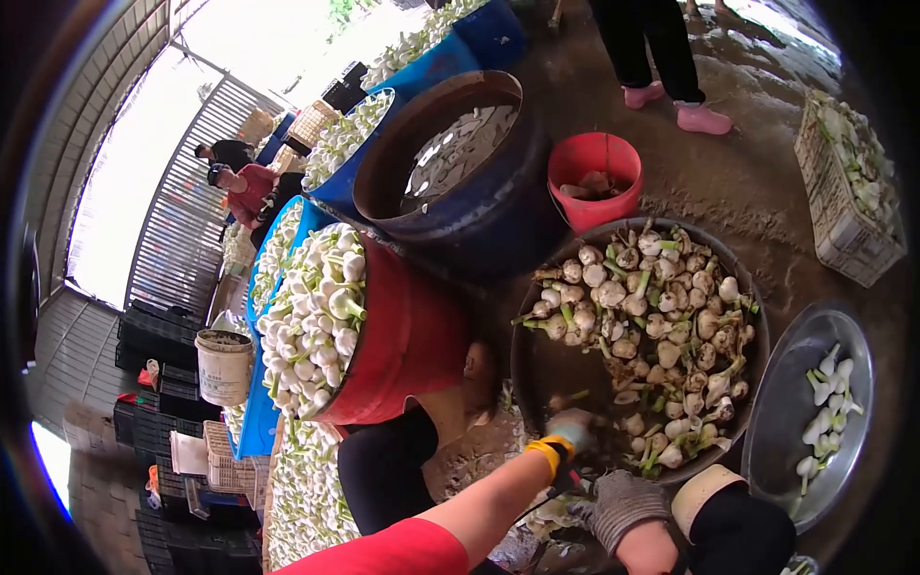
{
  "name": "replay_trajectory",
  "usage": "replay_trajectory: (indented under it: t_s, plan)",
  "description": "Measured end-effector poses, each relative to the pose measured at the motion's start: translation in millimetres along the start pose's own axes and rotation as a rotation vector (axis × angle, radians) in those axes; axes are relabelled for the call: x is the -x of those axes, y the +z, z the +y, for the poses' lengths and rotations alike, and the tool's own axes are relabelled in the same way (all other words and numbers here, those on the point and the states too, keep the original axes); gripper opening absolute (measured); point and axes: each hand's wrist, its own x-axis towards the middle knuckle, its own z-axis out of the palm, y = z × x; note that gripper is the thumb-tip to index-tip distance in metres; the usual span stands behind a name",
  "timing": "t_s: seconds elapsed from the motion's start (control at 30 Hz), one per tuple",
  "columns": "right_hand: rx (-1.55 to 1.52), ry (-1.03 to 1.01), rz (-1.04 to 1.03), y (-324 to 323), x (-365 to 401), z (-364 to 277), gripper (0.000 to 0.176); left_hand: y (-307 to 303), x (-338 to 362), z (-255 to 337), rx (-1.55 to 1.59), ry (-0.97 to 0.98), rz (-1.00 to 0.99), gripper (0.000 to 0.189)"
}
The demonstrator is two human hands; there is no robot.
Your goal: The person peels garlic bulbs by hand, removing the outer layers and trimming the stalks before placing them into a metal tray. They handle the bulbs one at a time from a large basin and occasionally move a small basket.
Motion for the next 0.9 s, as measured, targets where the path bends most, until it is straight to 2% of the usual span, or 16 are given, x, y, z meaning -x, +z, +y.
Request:
replay_trajectory:
  t_s: [0.07,0.13,0.2,0.27,0.33,0.4,0.47,0.53,0.63,0.67,0.7,0.73,0.8,0.83,0.87,0.9]
  plan:
    - [0.021,-0.045,0.062,5,1,7,0.054,29,-20,-37,0.438,-0.101,0.248,0.045]
    - [0.019,-0.020,0.062,6,1,12,0.051,32,-21,-51,1.654,0.134,0.092,0.040]
    - [-0.170,-0.035,0.204,7,9,15,0.051,-7,11,-37,1.755,0.370,0.270,0.024]
    - [-0.192,-0.091,0.366,20,4,18,0.033,-41,52,-21,1.793,0.237,0.263,0.024]
    - [-0.178,-0.353,0.859,38,-6,27,0.045,-50,78,-14,2.059,0.529,-0.285,0.031]
    - [-0.175,-0.312,0.874,33,4,10,0.047,-38,105,-1,2.033,0.575,-0.388,0.028]
    - [-0.198,-0.459,0.842,20,18,-7,0.048,-23,123,8,1.428,0.715,0.050,0.027]
    - [-0.124,-0.492,0.829,36,0,4,0.048,-48,185,44,1.892,0.034,-0.230,0.041]
    - [-0.296,-0.769,0.821,50,-24,4,0.039,-35,217,42,1.906,0.417,-0.040,0.053]
    - [-0.183,-0.758,0.854,48,-11,-3,0.031,-40,214,26,1.771,0.265,-0.125,0.058]
    - [-0.488,-0.756,0.767,53,-9,-1,0.026,-29,218,14,1.790,0.408,-0.057,0.061]
    - [-0.803,-0.753,0.699,57,-8,1,0.022,-33,223,18,1.967,0.268,-0.120,0.064]
    - [-0.703,-0.548,0.722,37,13,-3,0.019,-58,254,40,2.056,0.389,-0.169,0.065]
    - [-0.637,-0.633,0.830,36,20,-4,0.017,-51,246,37,2.146,0.303,-0.037,0.065]
    - [-0.556,-0.736,0.940,36,24,-4,0.015,-47,239,26,2.288,0.441,-0.301,0.067]
    - [-0.359,-0.856,1.086,40,23,-2,0.016,-42,243,30,2.234,0.333,-0.176,0.062]
